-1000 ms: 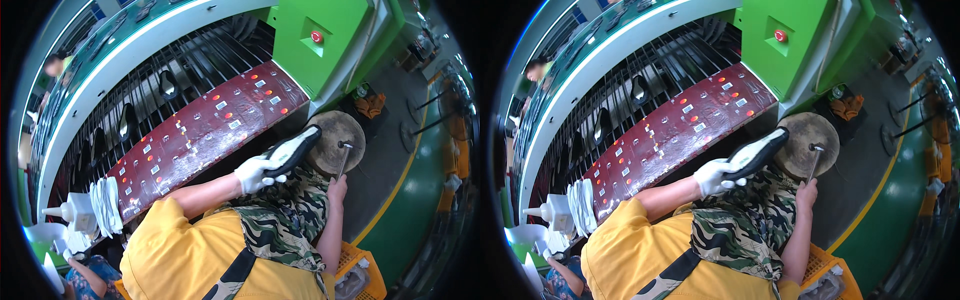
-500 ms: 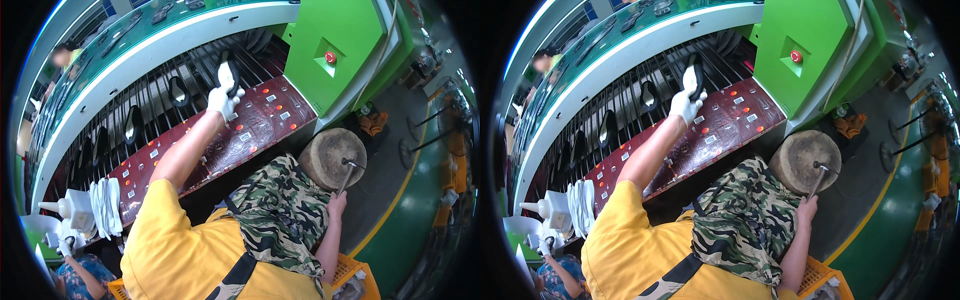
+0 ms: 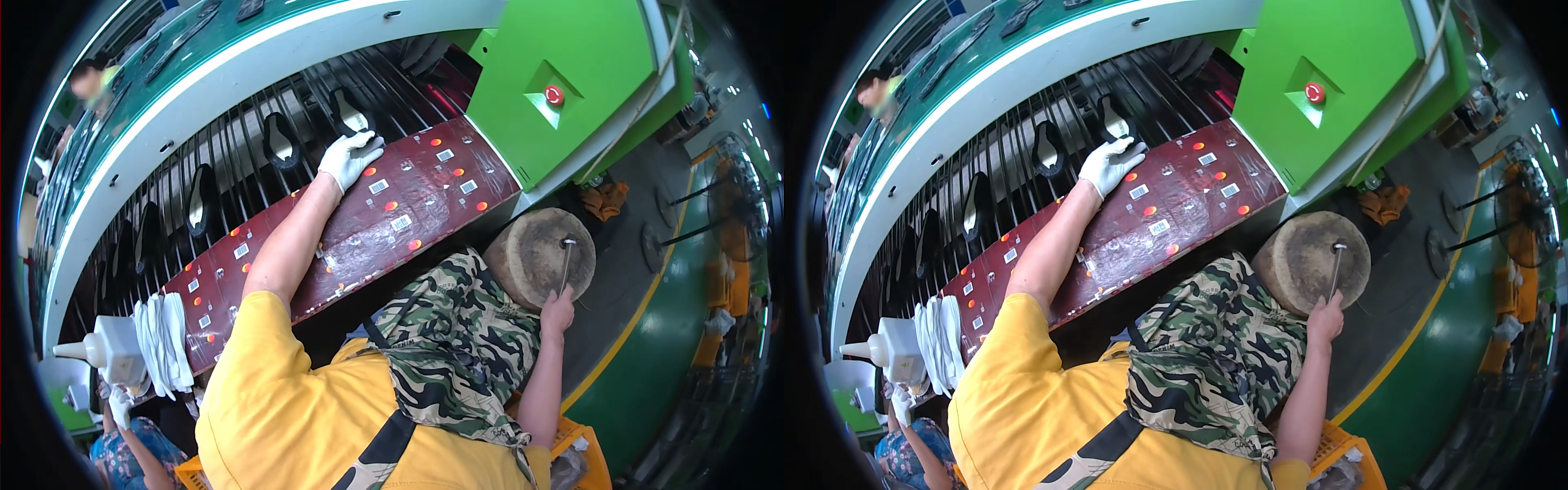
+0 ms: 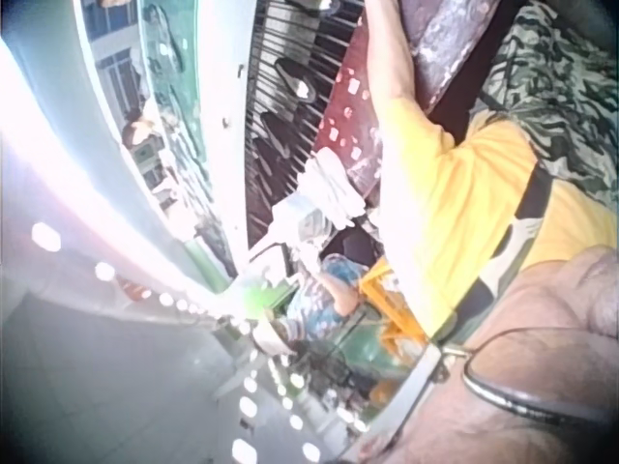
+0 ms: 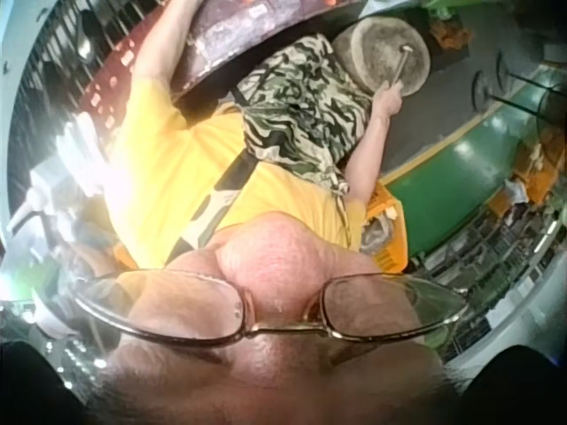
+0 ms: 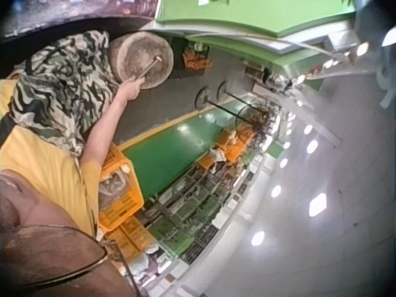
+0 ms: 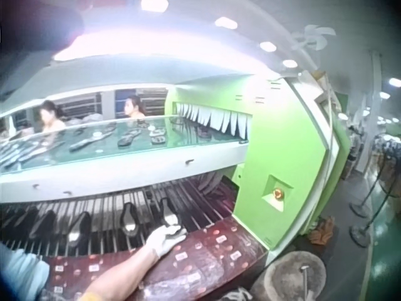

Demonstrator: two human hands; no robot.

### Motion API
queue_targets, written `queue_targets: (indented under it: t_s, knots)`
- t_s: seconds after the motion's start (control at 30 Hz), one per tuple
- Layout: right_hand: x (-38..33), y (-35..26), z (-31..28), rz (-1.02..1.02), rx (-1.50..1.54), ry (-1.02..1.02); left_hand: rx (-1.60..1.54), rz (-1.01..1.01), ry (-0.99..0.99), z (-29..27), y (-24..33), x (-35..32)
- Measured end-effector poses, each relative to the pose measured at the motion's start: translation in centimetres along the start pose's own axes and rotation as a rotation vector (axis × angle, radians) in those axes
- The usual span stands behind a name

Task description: Hammering a shoe sole on a wooden block to secure adhesion and shape during manufacturing.

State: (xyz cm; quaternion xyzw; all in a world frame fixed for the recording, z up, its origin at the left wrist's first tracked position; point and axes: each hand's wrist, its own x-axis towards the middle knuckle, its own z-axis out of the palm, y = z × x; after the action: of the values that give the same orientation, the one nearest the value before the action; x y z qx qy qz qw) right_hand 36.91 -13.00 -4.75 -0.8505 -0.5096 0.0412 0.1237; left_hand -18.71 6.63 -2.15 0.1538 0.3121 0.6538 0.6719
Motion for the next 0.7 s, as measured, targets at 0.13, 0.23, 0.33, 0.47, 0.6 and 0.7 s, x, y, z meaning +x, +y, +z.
queue_targets:
  t_s: [0.13,0.23,0.33,0.47,0.6,0.7]
  knots:
    - [2.0,-0.1,1.5,-0.130,-0.059,0.128,-0.061,-0.078,-0.064,-0.4,1.5,0.9]
    - [2.1,-0.9,1.1,-0.143,-0.126,0.088,-0.088,-0.097,-0.032,1.9,3.0,0.1]
    - [1.9,-1.0,1.1,-0.146,-0.082,0.140,0.333,-0.128,0.182,3.9,2.7,0.7]
    - [1.4,-0.8,1.5,-0.149,-0.057,0.128,0.764,-0.117,0.242,0.5,2.2,2.3]
    - [1.2,-0.5,1.2,-0.155,-0.093,0.110,1.066,-0.176,0.098,3.2,3.0,2.3]
    - [1.3,-0.4,1.2,-0.179,-0.067,0.128,1.034,-0.104,0.162,3.4,2.2,2.4]
